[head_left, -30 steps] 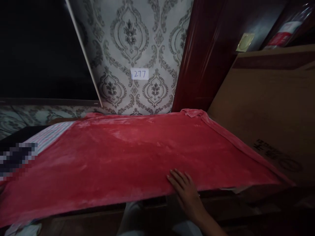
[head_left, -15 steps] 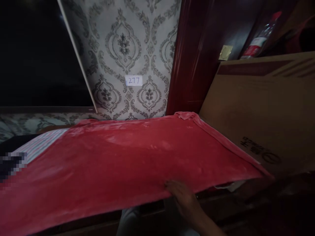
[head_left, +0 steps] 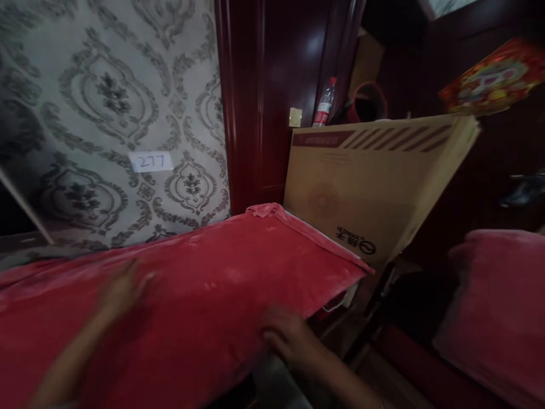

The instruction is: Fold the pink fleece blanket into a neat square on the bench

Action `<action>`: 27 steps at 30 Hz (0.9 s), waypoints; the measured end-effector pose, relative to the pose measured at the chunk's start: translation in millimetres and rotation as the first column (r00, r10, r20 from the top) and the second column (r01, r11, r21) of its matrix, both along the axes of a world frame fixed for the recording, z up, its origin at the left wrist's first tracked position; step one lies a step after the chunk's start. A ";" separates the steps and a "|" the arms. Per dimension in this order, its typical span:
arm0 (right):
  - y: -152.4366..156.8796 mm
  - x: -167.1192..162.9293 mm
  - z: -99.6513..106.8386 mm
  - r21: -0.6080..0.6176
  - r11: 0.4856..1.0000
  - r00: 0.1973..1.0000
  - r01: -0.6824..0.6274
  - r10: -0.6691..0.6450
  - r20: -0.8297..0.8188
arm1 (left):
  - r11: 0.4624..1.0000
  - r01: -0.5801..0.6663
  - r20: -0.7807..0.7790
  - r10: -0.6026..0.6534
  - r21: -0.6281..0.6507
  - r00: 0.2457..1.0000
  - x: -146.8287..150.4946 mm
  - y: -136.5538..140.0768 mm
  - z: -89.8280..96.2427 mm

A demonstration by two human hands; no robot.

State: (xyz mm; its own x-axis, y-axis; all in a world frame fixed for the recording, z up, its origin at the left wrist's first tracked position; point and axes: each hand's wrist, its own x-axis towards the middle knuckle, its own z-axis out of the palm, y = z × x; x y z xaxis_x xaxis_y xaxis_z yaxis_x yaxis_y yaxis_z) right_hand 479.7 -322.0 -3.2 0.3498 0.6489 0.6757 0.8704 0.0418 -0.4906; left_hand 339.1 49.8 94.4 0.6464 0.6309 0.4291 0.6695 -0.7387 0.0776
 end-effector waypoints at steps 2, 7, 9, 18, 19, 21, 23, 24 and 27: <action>-8.9 46.6 8.1 0.039 0.993 0.994 0.110 -0.109 -0.016 | 0.994 0.085 -0.089 -0.090 -0.062 0.992 51.0 -13.3 0.0; -32.7 173.9 22.3 -0.006 0.776 0.774 0.631 -0.630 -0.073 | 0.983 0.080 -0.224 -0.117 -0.164 0.968 131.5 -53.0 -42.0; -37.8 208.0 24.4 -0.172 0.639 0.643 0.750 -0.765 -0.041 | 0.980 0.085 -0.291 -0.135 -0.178 0.947 136.6 -57.7 -65.1; 6.8 269.9 26.1 -0.472 0.522 0.618 0.710 -0.784 0.061 | 0.985 0.082 -0.335 -0.129 -0.149 0.933 134.1 -51.1 -81.7; 18.5 273.9 24.8 -0.487 0.546 0.652 0.682 -0.755 0.066 | 0.986 0.079 -0.340 -0.125 -0.147 0.932 135.1 -51.3 -81.6; 42.1 280.3 20.0 -0.512 0.598 0.725 0.617 -0.685 0.074 | 0.988 0.069 -0.349 -0.115 -0.141 0.930 136.1 -51.7 -82.5; 61.1 286.5 13.7 -0.538 0.640 0.790 0.548 -0.608 0.080 | 0.988 0.063 -0.360 -0.110 -0.141 0.926 135.8 -51.7 -83.7; 67.5 290.6 11.1 -0.551 0.655 0.814 0.517 -0.574 0.082 | 0.988 0.061 -0.365 -0.111 -0.145 0.924 135.4 -51.5 -84.3; 73.0 311.1 11.1 -0.580 0.653 0.834 0.486 -0.546 0.084 | 0.987 0.065 -0.376 -0.116 -0.146 0.919 134.7 -49.4 -86.5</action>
